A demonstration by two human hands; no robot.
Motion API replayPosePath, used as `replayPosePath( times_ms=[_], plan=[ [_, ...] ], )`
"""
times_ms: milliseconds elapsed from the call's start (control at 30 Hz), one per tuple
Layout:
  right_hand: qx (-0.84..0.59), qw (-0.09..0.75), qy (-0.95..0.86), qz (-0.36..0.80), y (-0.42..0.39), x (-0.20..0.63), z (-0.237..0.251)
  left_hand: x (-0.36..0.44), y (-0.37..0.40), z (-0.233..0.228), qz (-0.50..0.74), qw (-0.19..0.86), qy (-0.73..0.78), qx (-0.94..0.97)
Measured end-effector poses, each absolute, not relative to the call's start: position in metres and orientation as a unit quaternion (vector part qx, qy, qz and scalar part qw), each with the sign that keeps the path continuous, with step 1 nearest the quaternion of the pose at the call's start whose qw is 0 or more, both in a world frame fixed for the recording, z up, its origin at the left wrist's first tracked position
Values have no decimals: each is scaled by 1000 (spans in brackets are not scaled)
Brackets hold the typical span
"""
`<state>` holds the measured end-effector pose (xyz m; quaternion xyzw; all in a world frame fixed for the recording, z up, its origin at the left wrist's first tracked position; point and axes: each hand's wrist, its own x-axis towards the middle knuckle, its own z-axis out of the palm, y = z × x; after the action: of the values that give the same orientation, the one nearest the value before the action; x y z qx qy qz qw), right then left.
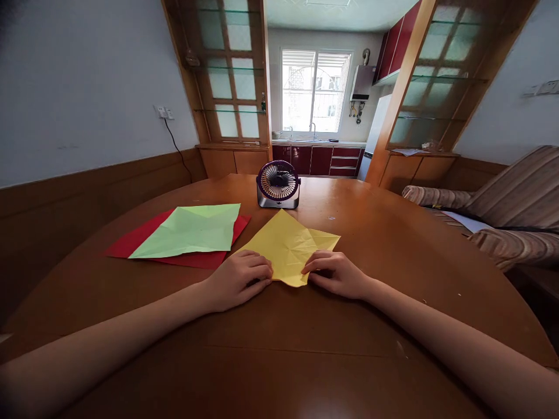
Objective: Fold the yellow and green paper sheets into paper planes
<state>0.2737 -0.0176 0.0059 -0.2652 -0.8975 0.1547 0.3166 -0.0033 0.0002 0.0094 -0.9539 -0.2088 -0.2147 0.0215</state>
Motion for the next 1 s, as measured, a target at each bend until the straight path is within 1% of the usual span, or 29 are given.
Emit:
replayPosePath(
  times_ms=[133, 300, 467, 600, 867, 1000],
  plan=[
    [-252, 304, -907, 144, -19, 272, 8, 3, -3, 8, -179, 132, -203, -953],
    [-259, 307, -905, 141, -19, 271, 9, 6, -3, 6, -182, 177, -190, -948],
    [-263, 321, -902, 122, -18, 273, 6, 4, -1, 6, -212, 176, -142, -951],
    [-237, 327, -906, 126, -20, 272, 7, 3, 1, 6, -192, 172, -141, -956],
    [-227, 267, -919, 178, -21, 275, 13, 1, -3, 8, -186, 183, -156, -953],
    [-244, 250, -913, 210, -18, 279, 15, -1, -5, 6, -203, 140, -160, -956]
  ],
)
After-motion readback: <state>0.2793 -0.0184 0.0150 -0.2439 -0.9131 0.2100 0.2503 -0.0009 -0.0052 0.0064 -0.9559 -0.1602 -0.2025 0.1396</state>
